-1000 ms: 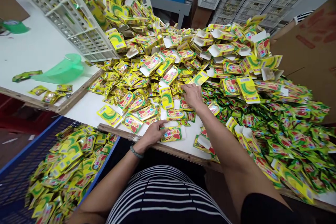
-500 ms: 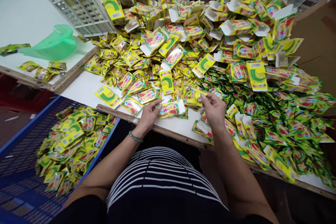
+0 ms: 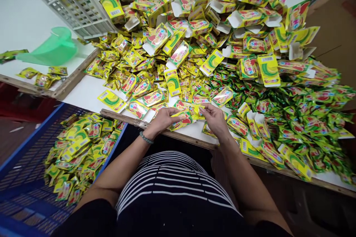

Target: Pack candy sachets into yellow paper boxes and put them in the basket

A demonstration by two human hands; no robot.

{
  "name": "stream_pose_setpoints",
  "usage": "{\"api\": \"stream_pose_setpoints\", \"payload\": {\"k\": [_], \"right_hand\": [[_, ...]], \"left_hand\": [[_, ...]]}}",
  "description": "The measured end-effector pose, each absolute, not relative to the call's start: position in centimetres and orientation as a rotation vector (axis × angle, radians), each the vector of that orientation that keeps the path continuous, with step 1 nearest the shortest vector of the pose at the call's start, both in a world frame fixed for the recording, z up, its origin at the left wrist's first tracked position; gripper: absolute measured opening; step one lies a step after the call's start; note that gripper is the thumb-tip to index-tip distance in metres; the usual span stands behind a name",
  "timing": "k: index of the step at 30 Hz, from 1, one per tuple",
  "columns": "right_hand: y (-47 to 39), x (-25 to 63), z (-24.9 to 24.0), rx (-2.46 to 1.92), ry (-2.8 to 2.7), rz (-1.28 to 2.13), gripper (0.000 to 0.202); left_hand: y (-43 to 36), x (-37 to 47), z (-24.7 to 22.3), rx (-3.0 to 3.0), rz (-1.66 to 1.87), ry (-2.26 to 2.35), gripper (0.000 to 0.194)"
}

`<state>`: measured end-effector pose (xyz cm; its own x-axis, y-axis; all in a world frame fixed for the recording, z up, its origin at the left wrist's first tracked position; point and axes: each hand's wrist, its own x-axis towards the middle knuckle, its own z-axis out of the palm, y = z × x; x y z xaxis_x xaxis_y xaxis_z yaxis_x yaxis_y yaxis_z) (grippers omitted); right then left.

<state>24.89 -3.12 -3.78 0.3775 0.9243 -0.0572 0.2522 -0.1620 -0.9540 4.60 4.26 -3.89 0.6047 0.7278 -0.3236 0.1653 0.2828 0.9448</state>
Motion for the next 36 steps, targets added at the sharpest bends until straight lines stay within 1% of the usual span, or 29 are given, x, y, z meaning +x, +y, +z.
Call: {"api": "stream_pose_setpoints", "payload": {"k": [6,11,16,18,20,22,23,26,28,31,33,34,36], "right_hand": [[-2.8,25.1,-3.2,-1.764,-1.262,0.821,0.031],[-2.2,22.9,-3.2,-1.657,-1.221,0.833,0.032],[-1.7,22.0,-3.1,-1.624,-1.234,0.810,0.033],[-0.4,23.5,-3.0,-1.724,-1.250,0.675,0.034],[1.5,25.7,-3.1,-1.921,-1.255,0.411,0.035],[3.7,27.9,-3.4,-2.123,-1.352,0.166,0.030],[4.6,28.8,-3.7,-2.205,-1.438,0.106,0.029],[6.4,30.1,-4.9,-2.380,-1.592,0.012,0.038],[6.4,30.1,-5.6,-2.427,-1.613,-0.015,0.034],[5.0,29.8,-5.6,-2.363,-1.574,-0.037,0.018],[3.8,29.4,-5.1,-2.234,-1.456,-0.037,0.012],[3.1,29.0,-4.7,-2.153,-1.369,0.000,0.014],[2.0,27.8,-3.9,-1.955,-1.186,0.202,0.024]], "left_hand": [[4.1,4.6,-3.7,1.201,0.508,0.909,0.039],[4.0,3.9,-2.6,1.017,0.345,0.784,0.047],[4.1,3.6,-2.4,0.886,0.415,0.796,0.047],[4.1,3.8,-2.6,0.873,0.453,0.806,0.046],[4.2,4.0,-2.7,0.861,0.482,0.824,0.047],[4.1,4.2,-2.9,0.849,0.496,0.854,0.049],[4.1,4.3,-3.0,0.843,0.507,0.868,0.050],[4.0,4.3,-3.3,0.830,0.544,0.890,0.056],[3.9,4.2,-3.6,0.823,0.559,0.900,0.059],[4.0,4.0,-4.0,0.798,0.593,0.889,0.059],[4.1,3.9,-4.2,0.792,0.627,0.878,0.055],[4.1,3.9,-4.2,0.800,0.635,0.879,0.054],[4.0,3.9,-4.2,0.835,0.630,0.889,0.052]]}}
